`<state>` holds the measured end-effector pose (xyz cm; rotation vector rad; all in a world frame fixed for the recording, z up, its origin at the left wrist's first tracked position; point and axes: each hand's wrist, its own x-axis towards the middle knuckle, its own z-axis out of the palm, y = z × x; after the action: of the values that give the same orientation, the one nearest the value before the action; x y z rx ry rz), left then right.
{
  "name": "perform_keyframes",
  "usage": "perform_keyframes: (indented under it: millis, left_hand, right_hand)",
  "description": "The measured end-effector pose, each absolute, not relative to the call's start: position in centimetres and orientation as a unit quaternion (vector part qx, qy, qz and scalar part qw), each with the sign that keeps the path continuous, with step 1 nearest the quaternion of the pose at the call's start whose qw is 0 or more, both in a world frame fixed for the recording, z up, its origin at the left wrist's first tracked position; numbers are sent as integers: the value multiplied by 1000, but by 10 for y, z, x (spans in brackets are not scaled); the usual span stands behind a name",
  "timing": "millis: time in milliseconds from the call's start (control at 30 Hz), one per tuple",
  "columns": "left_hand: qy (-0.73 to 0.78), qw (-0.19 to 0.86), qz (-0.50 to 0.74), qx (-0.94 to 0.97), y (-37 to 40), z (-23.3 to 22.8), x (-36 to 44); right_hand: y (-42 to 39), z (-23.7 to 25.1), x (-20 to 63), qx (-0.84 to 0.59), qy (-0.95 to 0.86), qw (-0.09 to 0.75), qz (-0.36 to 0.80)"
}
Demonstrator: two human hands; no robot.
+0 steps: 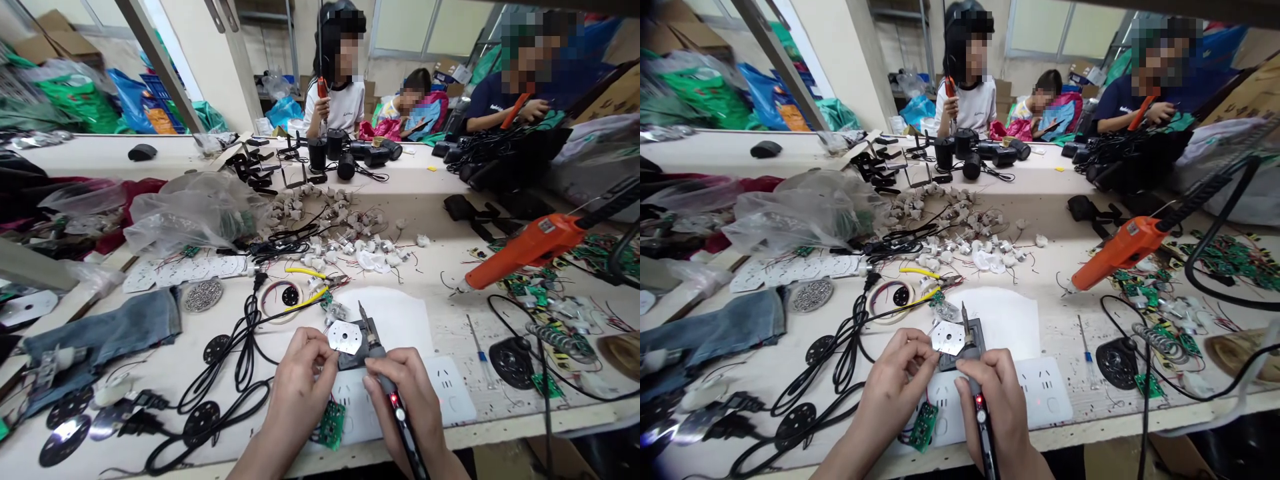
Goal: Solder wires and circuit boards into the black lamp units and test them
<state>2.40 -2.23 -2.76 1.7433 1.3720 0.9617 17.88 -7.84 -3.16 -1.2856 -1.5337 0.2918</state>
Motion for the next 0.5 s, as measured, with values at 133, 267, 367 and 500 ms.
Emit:
perform_keyframes:
  millis: [133, 267, 367, 500]
  left_hand:
    - [535, 341, 366, 680, -21, -30, 25]
    - [535, 327, 362, 690, -21, -29, 25]
    - [530, 317, 364, 697, -22, -27, 26]
    - [518, 302, 367, 711, -24, -26, 28]
  right_hand:
    - [-79, -32, 179, -541, -639, 533, 123]
    - [-81, -32, 181, -542, -638, 532, 126]
    - [-82, -31, 182, -536, -638, 537, 128]
    - [-84, -30, 184, -536, -627, 551, 131]
